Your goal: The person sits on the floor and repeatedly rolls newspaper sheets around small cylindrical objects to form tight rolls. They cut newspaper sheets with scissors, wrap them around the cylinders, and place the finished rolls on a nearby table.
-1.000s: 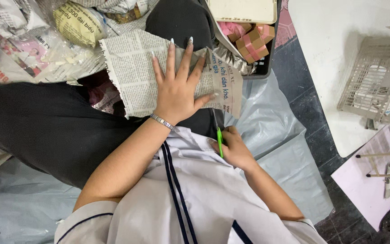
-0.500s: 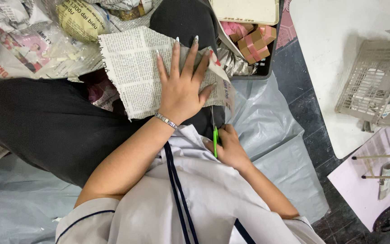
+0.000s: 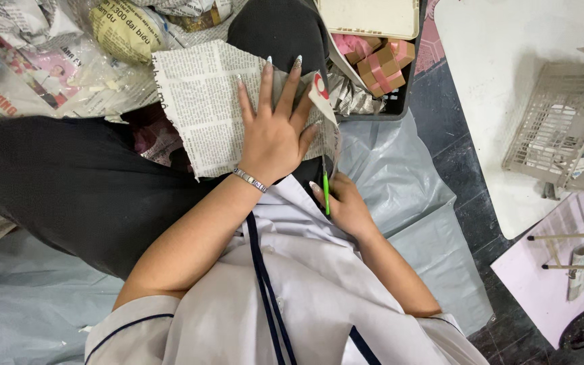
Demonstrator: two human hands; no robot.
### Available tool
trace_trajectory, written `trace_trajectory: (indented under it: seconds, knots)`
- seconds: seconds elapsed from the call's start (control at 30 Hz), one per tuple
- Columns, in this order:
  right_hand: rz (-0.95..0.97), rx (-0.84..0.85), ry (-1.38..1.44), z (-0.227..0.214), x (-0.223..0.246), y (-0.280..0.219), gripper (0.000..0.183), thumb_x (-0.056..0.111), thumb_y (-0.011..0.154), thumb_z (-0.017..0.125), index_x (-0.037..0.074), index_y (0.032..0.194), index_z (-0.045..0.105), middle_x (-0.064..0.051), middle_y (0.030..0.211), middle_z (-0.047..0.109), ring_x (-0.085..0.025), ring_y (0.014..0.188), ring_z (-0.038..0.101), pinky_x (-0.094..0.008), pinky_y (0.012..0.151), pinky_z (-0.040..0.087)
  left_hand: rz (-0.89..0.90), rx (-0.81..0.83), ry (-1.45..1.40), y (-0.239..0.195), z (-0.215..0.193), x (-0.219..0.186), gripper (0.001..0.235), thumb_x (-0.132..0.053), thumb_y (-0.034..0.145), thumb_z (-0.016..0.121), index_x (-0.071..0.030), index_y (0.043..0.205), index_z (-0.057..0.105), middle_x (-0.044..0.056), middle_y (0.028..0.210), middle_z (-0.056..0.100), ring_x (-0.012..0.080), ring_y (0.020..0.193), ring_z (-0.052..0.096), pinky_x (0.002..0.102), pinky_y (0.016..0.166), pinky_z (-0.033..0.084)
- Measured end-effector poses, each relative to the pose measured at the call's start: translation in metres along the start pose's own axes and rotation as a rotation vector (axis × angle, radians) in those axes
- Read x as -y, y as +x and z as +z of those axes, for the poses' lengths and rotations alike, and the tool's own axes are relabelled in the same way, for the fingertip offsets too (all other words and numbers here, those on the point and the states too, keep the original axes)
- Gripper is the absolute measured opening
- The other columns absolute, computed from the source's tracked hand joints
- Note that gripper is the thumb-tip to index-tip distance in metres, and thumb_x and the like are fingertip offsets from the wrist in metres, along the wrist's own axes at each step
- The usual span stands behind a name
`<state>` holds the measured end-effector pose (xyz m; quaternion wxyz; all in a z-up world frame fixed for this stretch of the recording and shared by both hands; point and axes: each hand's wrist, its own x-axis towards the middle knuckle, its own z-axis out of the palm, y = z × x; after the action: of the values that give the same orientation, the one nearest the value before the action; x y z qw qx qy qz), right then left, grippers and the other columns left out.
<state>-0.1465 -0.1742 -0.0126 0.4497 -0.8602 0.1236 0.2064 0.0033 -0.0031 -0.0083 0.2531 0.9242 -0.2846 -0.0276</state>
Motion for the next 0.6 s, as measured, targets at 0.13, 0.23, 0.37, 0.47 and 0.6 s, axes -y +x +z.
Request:
trace_trajectory:
  seconds: [0.13, 0.23, 0.37, 0.47, 0.6]
  knots:
    - [-0.044, -0.046, 0.012, 0.001, 0.001, 0.004, 0.042, 0.036, 0.095, 0.067, -0.003, 0.078, 0.066, -0.02, 0.082, 0.059, -0.036, 0.078, 0.055, -0.046, 0.074, 0.046, 0.023, 0.021, -0.016, 0.001, -0.003, 0.0, 0.068, -0.058, 0.102, 0.056, -0.013, 0.154, 0.054, 0.012, 0.17, 0.025, 0.0518, 0.154, 0.012, 0.082, 0.114, 0.003]
    - [-0.084, -0.072, 0.024, 0.001, 0.003, 0.009, 0.042, 0.036, 0.095, 0.068, -0.003, 0.078, 0.065, -0.019, 0.078, 0.058, -0.036, 0.077, 0.055, -0.045, 0.072, 0.045, 0.04, 0.034, 0.04, -0.001, -0.005, 0.001, 0.077, -0.062, 0.095, 0.058, -0.014, 0.155, 0.054, 0.012, 0.171, 0.025, 0.0524, 0.155, 0.011, 0.082, 0.115, 0.002]
    - [-0.058, -0.057, 0.013, -0.001, 0.004, 0.014, 0.045, 0.035, 0.095, 0.069, -0.003, 0.073, 0.064, -0.018, 0.076, 0.058, -0.035, 0.076, 0.056, -0.045, 0.071, 0.045, 0.058, 0.017, -0.025, 0.0, -0.008, 0.002, 0.094, -0.078, 0.09, 0.058, -0.009, 0.154, 0.052, 0.014, 0.169, 0.025, 0.0542, 0.153, 0.009, 0.084, 0.112, 0.002]
    - [-0.075, -0.071, 0.017, -0.001, 0.004, 0.017, 0.044, 0.035, 0.095, 0.069, -0.003, 0.075, 0.063, -0.018, 0.08, 0.06, -0.034, 0.078, 0.057, -0.044, 0.072, 0.045, 0.079, -0.008, -0.039, 0.002, -0.008, 0.002, 0.102, -0.083, 0.087, 0.053, -0.01, 0.158, 0.05, 0.014, 0.168, 0.025, 0.0544, 0.15, 0.009, 0.084, 0.109, 0.001]
    - [-0.09, -0.079, 0.09, 0.001, 0.003, 0.019, 0.041, 0.034, 0.096, 0.067, -0.004, 0.081, 0.065, -0.017, 0.083, 0.061, -0.034, 0.081, 0.057, -0.044, 0.075, 0.045, 0.041, 0.105, 0.029, 0.003, -0.009, 0.002, 0.102, -0.085, 0.087, 0.048, -0.011, 0.157, 0.047, 0.011, 0.171, 0.024, 0.0538, 0.153, 0.008, 0.083, 0.112, 0.001]
